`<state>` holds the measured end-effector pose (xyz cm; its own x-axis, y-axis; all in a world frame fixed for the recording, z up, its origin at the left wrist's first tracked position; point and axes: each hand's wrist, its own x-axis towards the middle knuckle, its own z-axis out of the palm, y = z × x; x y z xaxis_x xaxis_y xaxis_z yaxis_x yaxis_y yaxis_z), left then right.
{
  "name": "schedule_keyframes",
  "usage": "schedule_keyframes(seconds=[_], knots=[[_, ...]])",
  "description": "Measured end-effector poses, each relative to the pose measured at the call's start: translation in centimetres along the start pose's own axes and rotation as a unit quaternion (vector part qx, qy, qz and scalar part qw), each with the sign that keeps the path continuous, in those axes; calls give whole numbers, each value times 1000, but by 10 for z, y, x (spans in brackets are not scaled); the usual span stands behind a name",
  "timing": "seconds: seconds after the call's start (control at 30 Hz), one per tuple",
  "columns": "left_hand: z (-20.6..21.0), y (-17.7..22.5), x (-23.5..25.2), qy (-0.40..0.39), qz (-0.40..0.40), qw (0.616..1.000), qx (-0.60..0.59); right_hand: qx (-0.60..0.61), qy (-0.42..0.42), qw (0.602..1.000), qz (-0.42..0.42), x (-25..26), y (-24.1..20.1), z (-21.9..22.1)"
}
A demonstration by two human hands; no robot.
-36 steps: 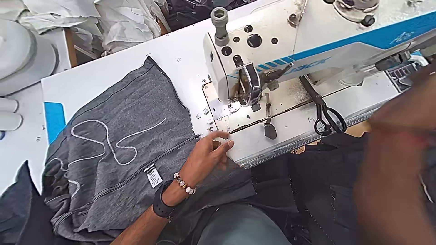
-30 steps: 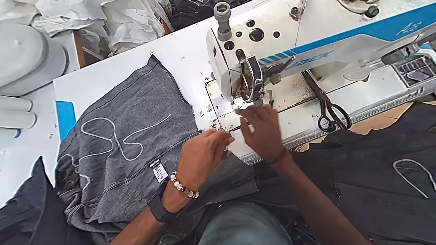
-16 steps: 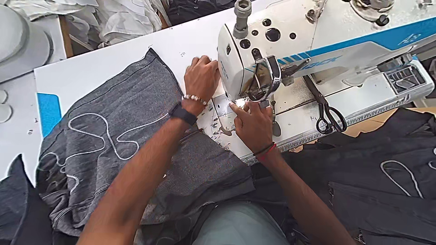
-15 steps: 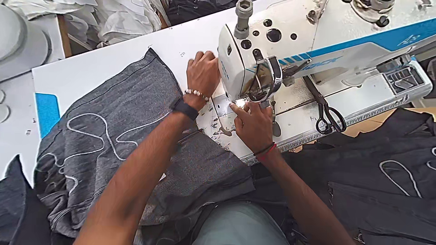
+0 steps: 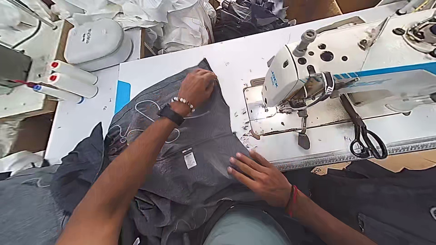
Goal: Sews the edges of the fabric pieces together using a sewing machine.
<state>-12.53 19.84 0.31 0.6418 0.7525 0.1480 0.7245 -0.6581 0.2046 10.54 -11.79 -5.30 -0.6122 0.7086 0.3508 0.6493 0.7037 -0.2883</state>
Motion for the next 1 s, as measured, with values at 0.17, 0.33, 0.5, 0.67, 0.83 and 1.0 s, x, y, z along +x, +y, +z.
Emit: schedule_keyframes(seconds=[0.17,0.33,0.5,0.67,0.83,1.0], knots=[[38,43,-49,27,41,998,-41,18,10,1000,-12,-88,-16,-19],[65,140,-84,11,57,998,-28,69,-127,987,64,-141,-28,3],[63,158,-87,-7,63,998,-27,96,15,989,112,-93,-26,-15],[54,176,-68,32,2,998,-45,-23,194,908,371,-10,2,-37],[66,177,-66,39,7,999,9,-143,160,888,408,7,20,-5],[61,168,-57,1,22,1000,11,-132,139,898,397,7,28,-9]])
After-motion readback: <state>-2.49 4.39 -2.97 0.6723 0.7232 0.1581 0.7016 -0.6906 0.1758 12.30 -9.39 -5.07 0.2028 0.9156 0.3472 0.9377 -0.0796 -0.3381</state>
